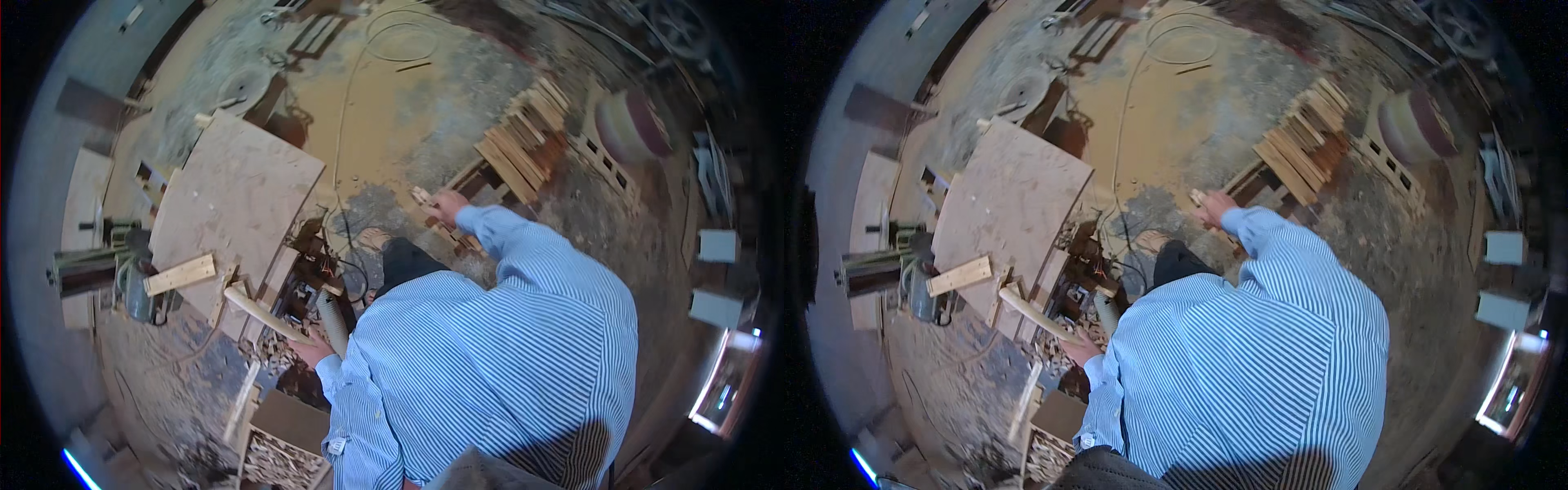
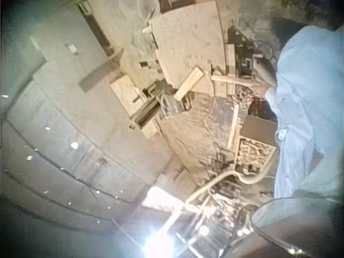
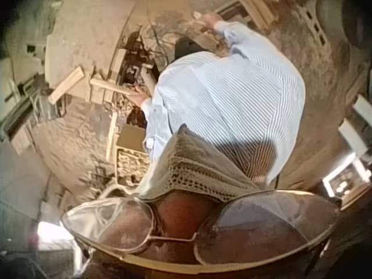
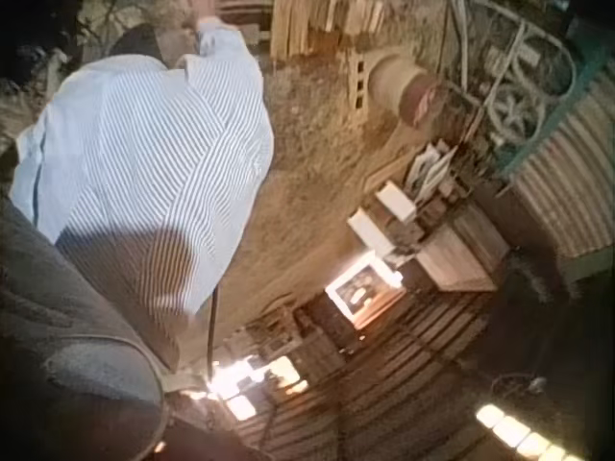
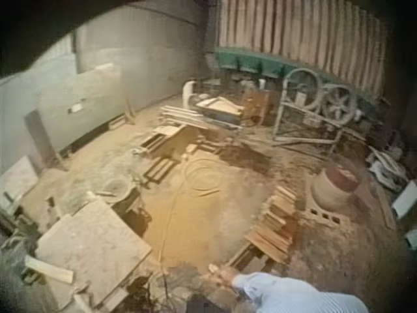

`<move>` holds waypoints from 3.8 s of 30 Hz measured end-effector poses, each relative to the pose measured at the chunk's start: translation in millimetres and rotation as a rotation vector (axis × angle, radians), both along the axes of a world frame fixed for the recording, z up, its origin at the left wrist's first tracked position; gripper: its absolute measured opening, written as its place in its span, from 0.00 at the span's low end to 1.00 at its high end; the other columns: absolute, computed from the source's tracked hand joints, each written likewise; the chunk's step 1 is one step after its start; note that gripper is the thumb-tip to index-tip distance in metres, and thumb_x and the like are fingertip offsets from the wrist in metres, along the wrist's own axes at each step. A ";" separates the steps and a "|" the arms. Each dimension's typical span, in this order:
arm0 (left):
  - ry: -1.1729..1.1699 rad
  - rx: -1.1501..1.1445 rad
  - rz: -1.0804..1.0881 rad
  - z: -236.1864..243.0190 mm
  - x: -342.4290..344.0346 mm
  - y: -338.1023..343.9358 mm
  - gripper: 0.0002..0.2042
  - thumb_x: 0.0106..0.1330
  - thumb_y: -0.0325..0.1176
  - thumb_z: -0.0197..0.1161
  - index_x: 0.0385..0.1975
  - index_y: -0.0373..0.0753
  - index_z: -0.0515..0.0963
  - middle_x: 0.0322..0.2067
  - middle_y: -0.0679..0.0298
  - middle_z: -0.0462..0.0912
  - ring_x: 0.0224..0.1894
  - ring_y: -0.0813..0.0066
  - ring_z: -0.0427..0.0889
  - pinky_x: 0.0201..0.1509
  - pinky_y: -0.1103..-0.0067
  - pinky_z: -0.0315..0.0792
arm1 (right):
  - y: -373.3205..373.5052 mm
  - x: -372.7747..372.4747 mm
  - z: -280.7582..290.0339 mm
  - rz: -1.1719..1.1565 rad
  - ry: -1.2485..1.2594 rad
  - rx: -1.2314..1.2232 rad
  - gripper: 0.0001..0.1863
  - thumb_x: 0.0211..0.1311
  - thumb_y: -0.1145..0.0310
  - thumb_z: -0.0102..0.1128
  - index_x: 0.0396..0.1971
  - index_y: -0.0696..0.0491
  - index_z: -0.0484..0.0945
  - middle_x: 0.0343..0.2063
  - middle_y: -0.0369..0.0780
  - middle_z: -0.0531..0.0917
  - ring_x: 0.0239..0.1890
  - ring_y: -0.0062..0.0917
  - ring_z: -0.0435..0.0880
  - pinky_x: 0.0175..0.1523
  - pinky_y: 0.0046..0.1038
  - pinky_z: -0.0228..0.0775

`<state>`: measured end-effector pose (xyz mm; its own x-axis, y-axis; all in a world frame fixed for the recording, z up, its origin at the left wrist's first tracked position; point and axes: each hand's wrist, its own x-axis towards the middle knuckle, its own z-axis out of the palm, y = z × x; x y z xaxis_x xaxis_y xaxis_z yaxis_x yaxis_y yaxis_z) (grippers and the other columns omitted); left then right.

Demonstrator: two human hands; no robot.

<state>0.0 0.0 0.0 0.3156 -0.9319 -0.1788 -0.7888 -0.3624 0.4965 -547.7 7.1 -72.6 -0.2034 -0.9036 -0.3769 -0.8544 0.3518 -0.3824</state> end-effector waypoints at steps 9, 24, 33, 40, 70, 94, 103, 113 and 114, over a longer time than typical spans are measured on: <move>0.049 0.017 -0.135 -27.4 29.3 16.1 0.35 0.72 0.49 0.60 0.67 0.27 0.59 0.57 0.33 0.73 0.56 0.36 0.77 0.59 0.58 0.74 | 395.2 144.6 -114.6 0.051 -0.121 0.704 0.24 0.56 0.49 0.63 0.44 0.51 0.87 0.45 0.51 0.87 0.48 0.48 0.86 0.54 0.45 0.77; -0.241 -0.063 -0.299 -44.8 31.8 4.6 0.28 0.71 0.51 0.60 0.45 0.24 0.69 0.38 0.33 0.81 0.41 0.35 0.82 0.43 0.54 0.77 | 408.1 86.7 -32.2 -0.652 -0.370 0.314 0.18 0.57 0.59 0.59 0.46 0.44 0.87 0.47 0.48 0.86 0.51 0.45 0.84 0.56 0.42 0.76; -0.034 0.057 -0.199 -63.8 -15.7 92.9 0.36 0.59 0.60 0.67 0.40 0.21 0.80 0.41 0.36 0.84 0.41 0.43 0.85 0.44 0.60 0.78 | 548.7 46.5 -82.2 -0.924 -0.316 0.242 0.19 0.59 0.52 0.62 0.42 0.49 0.87 0.44 0.45 0.87 0.49 0.40 0.86 0.56 0.39 0.76; -0.183 0.699 -0.985 -142.9 -80.0 134.9 0.36 0.58 0.62 0.67 0.42 0.24 0.81 0.42 0.40 0.85 0.44 0.45 0.85 0.48 0.61 0.78 | 654.1 61.1 -87.5 -0.722 -0.194 0.622 0.26 0.64 0.48 0.53 0.47 0.53 0.85 0.51 0.48 0.85 0.54 0.44 0.83 0.60 0.44 0.74; -0.169 0.723 -1.001 -130.0 -259.7 212.0 0.28 0.64 0.55 0.63 0.43 0.31 0.84 0.37 0.50 0.88 0.41 0.61 0.87 0.46 0.69 0.78 | 693.2 -188.3 -92.2 -0.876 -0.259 0.478 0.21 0.62 0.52 0.54 0.46 0.49 0.86 0.50 0.47 0.85 0.53 0.45 0.83 0.61 0.41 0.74; -0.127 0.772 -0.952 -173.2 -394.5 49.0 0.34 0.64 0.59 0.60 0.51 0.27 0.80 0.47 0.43 0.85 0.52 0.50 0.84 0.56 0.65 0.75 | 632.4 -161.0 -58.0 -1.092 -0.282 0.563 0.23 0.61 0.47 0.65 0.44 0.51 0.86 0.43 0.45 0.85 0.47 0.36 0.82 0.51 0.37 0.73; 0.190 0.622 -0.676 -179.2 -487.4 -4.3 0.35 0.64 0.59 0.65 0.50 0.26 0.79 0.45 0.48 0.86 0.49 0.59 0.84 0.54 0.69 0.75 | 584.2 -256.9 -40.6 -1.362 -0.537 0.303 0.19 0.62 0.47 0.66 0.39 0.49 0.86 0.23 0.33 0.78 0.23 0.21 0.74 0.27 0.29 0.68; 0.463 0.663 -0.511 -112.4 -814.2 43.3 0.32 0.67 0.55 0.67 0.64 0.43 0.70 0.57 0.62 0.78 0.54 0.70 0.77 0.49 0.68 0.73 | 440.2 -594.1 -58.0 -1.430 -0.920 -0.211 0.42 0.60 0.40 0.67 0.66 0.54 0.71 0.56 0.45 0.79 0.56 0.33 0.77 0.58 0.34 0.71; 0.517 0.715 -0.484 -116.8 -855.3 48.0 0.31 0.67 0.55 0.66 0.64 0.43 0.70 0.57 0.62 0.78 0.56 0.70 0.76 0.51 0.67 0.72 | 423.8 -629.4 -69.2 -1.362 -1.013 -0.309 0.44 0.61 0.41 0.68 0.70 0.54 0.67 0.65 0.48 0.74 0.67 0.39 0.72 0.67 0.38 0.67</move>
<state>-855.3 48.0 -116.8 -0.3430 -0.5600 -0.7542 -0.6794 -0.4065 0.6109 -1177.1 430.9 -141.9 -0.6335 -0.3544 -0.6878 0.5768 0.3762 -0.7251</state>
